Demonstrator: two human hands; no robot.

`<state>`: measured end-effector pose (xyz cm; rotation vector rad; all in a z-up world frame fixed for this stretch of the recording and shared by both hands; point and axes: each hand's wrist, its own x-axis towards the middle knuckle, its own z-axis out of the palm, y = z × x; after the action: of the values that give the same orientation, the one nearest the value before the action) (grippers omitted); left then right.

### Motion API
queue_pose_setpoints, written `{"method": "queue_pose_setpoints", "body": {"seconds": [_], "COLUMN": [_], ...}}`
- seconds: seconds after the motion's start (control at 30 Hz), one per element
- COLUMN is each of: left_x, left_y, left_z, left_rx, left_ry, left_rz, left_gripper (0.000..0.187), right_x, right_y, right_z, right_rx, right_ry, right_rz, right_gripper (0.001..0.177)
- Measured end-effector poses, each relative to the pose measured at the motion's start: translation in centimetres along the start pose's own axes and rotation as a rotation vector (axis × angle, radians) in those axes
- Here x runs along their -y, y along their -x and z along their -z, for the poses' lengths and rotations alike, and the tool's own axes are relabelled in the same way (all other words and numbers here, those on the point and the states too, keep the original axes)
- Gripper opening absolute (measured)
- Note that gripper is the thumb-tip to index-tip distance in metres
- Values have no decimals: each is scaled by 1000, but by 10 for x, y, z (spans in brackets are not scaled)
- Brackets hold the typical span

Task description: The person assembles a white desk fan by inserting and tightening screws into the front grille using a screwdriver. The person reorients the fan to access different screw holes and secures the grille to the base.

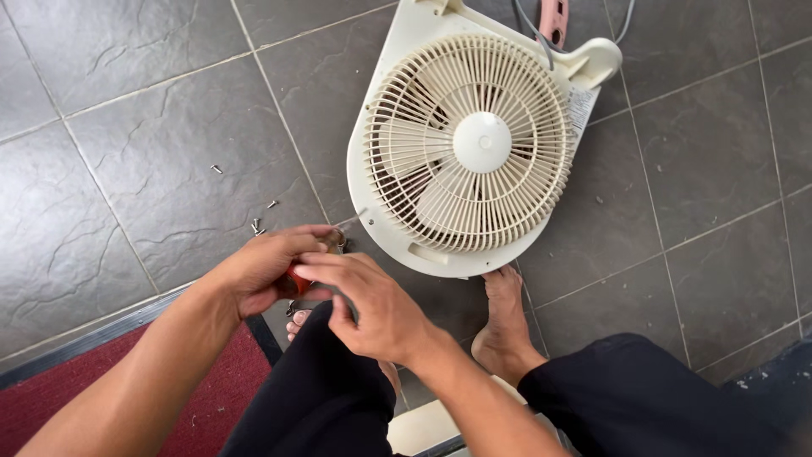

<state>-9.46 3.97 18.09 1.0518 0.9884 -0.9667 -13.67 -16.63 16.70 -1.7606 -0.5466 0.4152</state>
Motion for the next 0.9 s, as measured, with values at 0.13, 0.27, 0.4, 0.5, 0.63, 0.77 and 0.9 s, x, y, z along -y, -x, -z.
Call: {"method": "queue_pose_setpoints", "body": {"seconds": [0.13, 0.27, 0.4, 0.5, 0.63, 0.77, 0.9], "left_x": [-3, 3, -5, -7, 1, 4, -7], "left_y": [0, 18, 30, 28, 20, 12, -2], "left_z": [-7, -17, -46, -66, -71, -70, -69], "left_rx": [-233, -399, -425, -410, -425, -453, -461], "left_ry": [-819, -1384, -1581, -1700, -1585, -1373, -1266], "left_rz": [-304, -610, -680, -513, -504, -463, -288], "left_gripper": [49, 32, 23, 24, 25, 29, 31], "right_x": [-69, -134, -148, -145, -149, -157, -166], "right_y": [34, 50, 49, 48, 51, 55, 61], "right_z": [-46, -51, -50, -45, -44, -45, -48], "right_rx": [-500, -698, -804, -840, -901, -913, -841], "right_ry": [-841, -1438, -1445, -1413, -1405, -1443, -1362], "right_rz": [-683, -896, -783, -768, -763, -754, -721], "right_gripper": [43, 79, 92, 93, 88, 76, 67]}}
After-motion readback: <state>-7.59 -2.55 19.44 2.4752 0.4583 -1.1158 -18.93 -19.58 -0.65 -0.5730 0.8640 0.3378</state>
